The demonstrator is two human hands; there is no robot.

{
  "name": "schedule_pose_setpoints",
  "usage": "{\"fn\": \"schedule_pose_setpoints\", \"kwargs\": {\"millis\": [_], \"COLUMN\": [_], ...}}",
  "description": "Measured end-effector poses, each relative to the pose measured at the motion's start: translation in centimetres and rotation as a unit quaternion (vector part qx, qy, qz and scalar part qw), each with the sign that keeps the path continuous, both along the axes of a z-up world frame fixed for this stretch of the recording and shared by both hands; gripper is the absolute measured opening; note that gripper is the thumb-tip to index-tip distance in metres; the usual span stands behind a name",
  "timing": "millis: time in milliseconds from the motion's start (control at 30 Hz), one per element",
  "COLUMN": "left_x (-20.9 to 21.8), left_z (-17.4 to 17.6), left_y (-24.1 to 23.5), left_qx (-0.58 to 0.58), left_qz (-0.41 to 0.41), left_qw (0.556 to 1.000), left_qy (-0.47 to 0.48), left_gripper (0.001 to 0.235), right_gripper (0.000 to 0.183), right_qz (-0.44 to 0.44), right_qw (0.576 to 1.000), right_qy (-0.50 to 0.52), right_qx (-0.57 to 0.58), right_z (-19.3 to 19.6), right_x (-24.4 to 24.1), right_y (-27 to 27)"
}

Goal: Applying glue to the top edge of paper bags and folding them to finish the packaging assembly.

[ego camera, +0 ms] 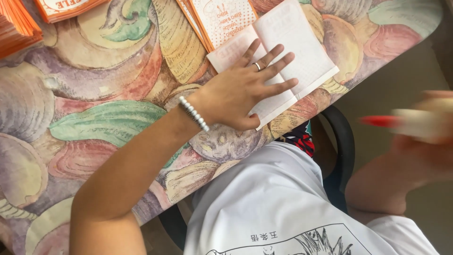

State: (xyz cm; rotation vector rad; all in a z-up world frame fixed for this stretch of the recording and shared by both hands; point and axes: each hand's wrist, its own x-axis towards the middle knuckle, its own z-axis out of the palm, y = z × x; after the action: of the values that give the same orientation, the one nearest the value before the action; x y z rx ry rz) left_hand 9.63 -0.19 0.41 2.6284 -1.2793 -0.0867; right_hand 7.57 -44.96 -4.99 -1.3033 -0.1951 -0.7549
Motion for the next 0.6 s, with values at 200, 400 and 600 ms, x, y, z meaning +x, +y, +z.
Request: {"fn": "schedule_pose_setpoints", "kwargs": {"millis": [200,400,600], "left_x": [-3.3,-3.6,-3.7], "left_z": [-1.3,-2.5,-3.0], "left_y": [1.8,2.0,2.0], "left_qx": [-0.107,-0.073,-0.108], "left_qz": [0.019,0.034,0.032], "left_qw": [0.993,0.996,0.993], "left_qy": [-0.053,-0.027,-0.045], "left_gripper": [0.051,0.056,0.057], "right_gripper": [0.036,0.030,0.037], "right_qz": [0.128,0.161,0.169], "right_qw": [0.961,0.923,0.912], "right_qy": [0.179,0.189,0.165], "right_qx": [-0.168,-0.295,-0.334], "right_z": [4.2,4.3,3.3], "right_x": [-3.7,-4.2,-4.7], "right_y": [17.2,20.8,21.3]}}
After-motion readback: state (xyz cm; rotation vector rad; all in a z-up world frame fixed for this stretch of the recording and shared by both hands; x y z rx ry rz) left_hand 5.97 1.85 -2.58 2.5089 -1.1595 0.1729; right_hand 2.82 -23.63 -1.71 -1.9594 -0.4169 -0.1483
